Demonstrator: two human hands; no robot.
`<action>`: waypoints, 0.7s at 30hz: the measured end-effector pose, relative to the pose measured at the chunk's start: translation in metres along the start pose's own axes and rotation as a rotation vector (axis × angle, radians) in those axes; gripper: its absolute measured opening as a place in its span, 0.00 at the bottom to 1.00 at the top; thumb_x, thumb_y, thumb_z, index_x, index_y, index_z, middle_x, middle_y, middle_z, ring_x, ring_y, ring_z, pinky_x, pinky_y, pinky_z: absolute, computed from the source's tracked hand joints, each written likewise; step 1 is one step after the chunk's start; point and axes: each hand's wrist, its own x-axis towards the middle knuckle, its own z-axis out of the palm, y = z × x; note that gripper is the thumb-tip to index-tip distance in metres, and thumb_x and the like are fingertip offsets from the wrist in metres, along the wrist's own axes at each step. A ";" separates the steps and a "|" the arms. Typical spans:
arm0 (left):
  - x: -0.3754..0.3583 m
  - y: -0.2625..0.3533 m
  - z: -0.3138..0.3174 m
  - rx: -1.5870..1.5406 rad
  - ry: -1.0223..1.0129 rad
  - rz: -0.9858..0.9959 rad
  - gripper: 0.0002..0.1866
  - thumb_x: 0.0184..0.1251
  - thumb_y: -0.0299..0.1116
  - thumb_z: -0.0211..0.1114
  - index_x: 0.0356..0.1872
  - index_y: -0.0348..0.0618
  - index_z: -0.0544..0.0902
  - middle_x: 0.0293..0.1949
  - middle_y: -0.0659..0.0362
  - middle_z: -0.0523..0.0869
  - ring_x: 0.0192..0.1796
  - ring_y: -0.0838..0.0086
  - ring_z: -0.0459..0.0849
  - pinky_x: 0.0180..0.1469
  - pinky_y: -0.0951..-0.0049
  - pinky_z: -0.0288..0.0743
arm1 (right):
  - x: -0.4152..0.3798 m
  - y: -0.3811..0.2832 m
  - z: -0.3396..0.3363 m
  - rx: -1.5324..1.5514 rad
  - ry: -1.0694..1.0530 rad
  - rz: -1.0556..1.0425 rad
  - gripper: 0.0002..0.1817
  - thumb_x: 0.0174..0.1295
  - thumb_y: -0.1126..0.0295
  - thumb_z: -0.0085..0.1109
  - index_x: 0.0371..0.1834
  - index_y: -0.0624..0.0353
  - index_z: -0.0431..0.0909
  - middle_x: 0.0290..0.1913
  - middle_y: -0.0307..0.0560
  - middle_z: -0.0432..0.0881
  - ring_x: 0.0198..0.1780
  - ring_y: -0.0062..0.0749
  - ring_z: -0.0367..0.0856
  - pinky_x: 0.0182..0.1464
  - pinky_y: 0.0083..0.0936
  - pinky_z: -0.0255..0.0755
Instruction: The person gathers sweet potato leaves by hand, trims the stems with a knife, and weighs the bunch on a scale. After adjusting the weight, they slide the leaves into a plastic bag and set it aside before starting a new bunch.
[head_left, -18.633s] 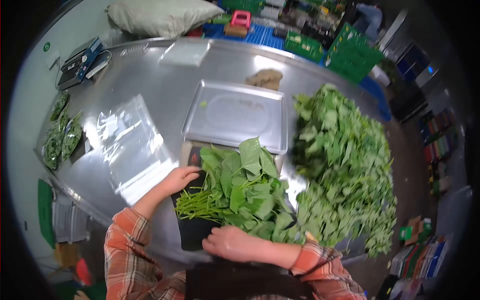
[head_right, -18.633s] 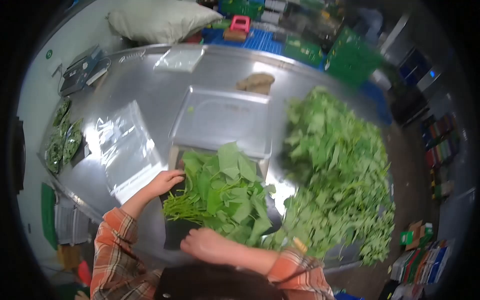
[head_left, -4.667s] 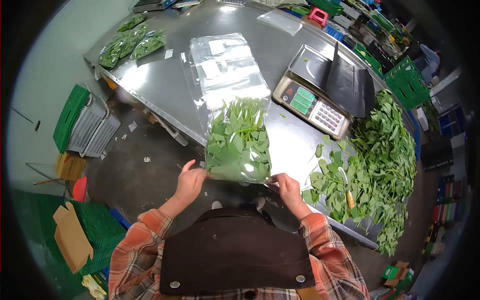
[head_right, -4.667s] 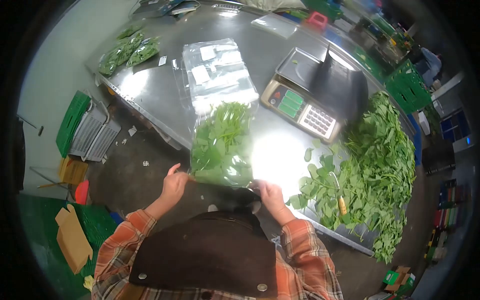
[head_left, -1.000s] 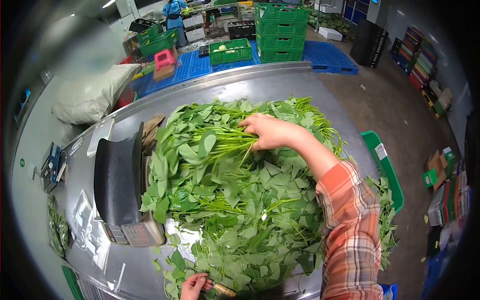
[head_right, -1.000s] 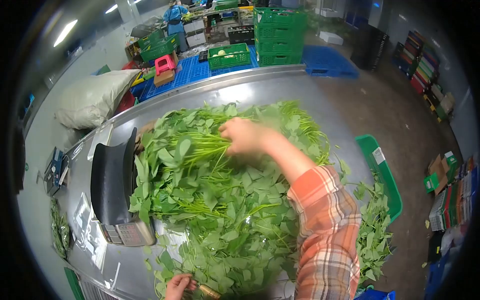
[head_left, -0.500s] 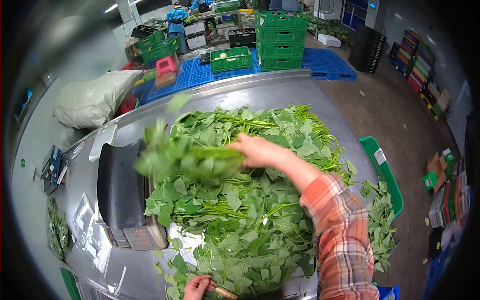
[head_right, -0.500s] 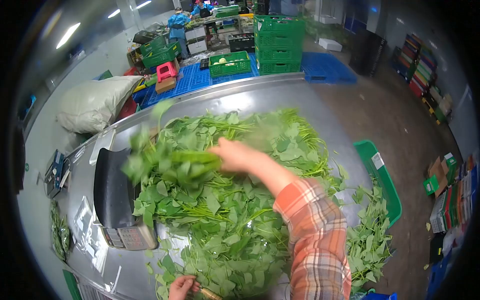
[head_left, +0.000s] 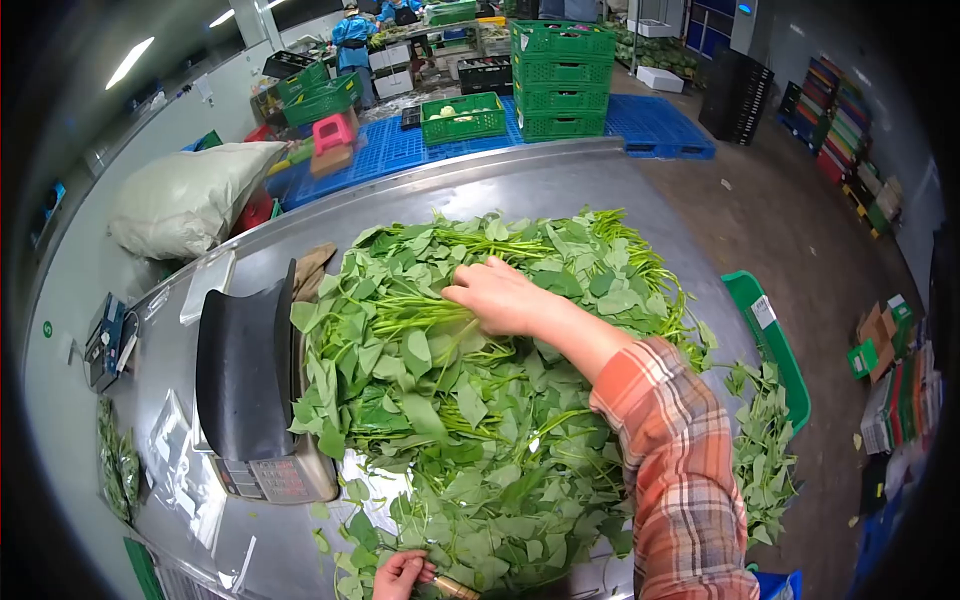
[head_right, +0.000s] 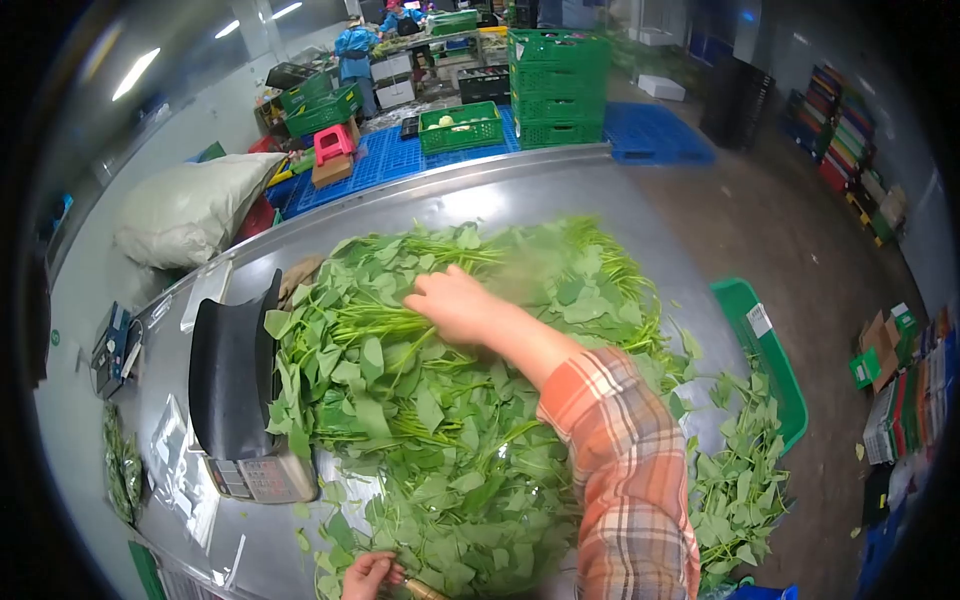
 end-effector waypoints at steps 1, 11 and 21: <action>0.001 -0.002 -0.001 -0.013 -0.004 -0.011 0.13 0.70 0.37 0.55 0.50 0.44 0.80 0.30 0.65 0.84 0.29 0.83 0.79 0.29 0.84 0.69 | -0.001 -0.001 -0.009 0.006 0.046 -0.002 0.19 0.50 0.75 0.52 0.48 0.55 0.77 0.44 0.48 0.74 0.51 0.37 0.72 0.54 0.34 0.61; 0.007 0.003 -0.002 -0.047 0.031 -0.047 0.12 0.70 0.37 0.55 0.47 0.43 0.80 0.30 0.63 0.84 0.29 0.82 0.80 0.29 0.83 0.71 | 0.002 0.023 -0.096 0.521 -0.066 0.273 0.17 0.48 0.73 0.56 0.44 0.61 0.79 0.35 0.43 0.84 0.38 0.26 0.78 0.44 0.24 0.71; 0.017 0.006 0.000 -0.018 0.026 -0.013 0.13 0.70 0.37 0.55 0.46 0.39 0.79 0.27 0.64 0.82 0.27 0.81 0.78 0.29 0.83 0.68 | 0.031 0.136 -0.012 0.522 0.289 0.480 0.11 0.51 0.70 0.60 0.39 0.54 0.83 0.26 0.40 0.83 0.27 0.26 0.77 0.33 0.27 0.72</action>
